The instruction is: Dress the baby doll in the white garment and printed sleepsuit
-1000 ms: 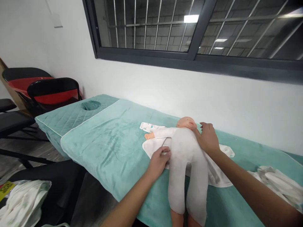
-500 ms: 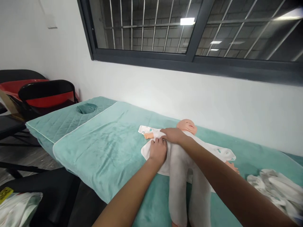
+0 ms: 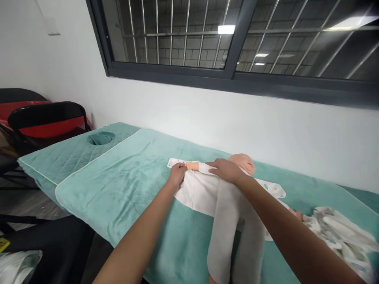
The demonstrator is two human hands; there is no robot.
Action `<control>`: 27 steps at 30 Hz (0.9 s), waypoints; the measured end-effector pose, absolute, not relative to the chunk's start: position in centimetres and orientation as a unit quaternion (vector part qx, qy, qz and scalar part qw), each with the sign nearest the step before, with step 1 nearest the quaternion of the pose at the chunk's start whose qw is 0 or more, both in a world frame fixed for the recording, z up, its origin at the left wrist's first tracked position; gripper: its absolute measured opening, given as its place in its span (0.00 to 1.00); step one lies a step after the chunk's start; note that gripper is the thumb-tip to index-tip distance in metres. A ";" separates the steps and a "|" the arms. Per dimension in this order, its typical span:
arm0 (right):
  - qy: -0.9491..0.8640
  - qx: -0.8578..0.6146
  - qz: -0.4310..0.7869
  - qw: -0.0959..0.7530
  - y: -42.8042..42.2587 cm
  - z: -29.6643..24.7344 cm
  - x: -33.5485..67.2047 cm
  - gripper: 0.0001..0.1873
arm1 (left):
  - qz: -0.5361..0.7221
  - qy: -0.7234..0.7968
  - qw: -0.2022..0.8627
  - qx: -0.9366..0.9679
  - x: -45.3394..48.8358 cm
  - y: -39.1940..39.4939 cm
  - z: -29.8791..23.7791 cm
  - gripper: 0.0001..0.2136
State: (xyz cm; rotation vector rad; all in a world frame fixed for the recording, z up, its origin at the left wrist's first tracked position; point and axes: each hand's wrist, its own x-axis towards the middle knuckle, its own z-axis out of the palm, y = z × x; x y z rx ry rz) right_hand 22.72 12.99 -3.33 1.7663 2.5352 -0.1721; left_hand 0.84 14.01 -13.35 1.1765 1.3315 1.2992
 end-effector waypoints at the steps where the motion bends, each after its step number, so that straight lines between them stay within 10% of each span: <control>1: 0.815 0.577 -0.047 0.033 13.1 -3.5 22.6 0.24 | 0.528 0.541 0.449 0.476 0.6 13.9 -13.2 0.06; 12: 0.819 0.573 0.008 0.019 12.7 -4.8 19.8 0.15 | 0.451 0.520 0.360 0.630 6.6 11.0 -12.6 0.03; 18: 0.683 0.701 0.062 -0.196 6.7 -4.0 26.5 0.23 | 0.451 0.552 0.313 0.628 6.6 10.6 -12.6 0.05; 27: 0.556 0.740 -0.233 -0.298 0.6 -10.3 33.6 0.29 | 0.453 0.627 0.267 0.574 6.6 11.6 -10.6 0.04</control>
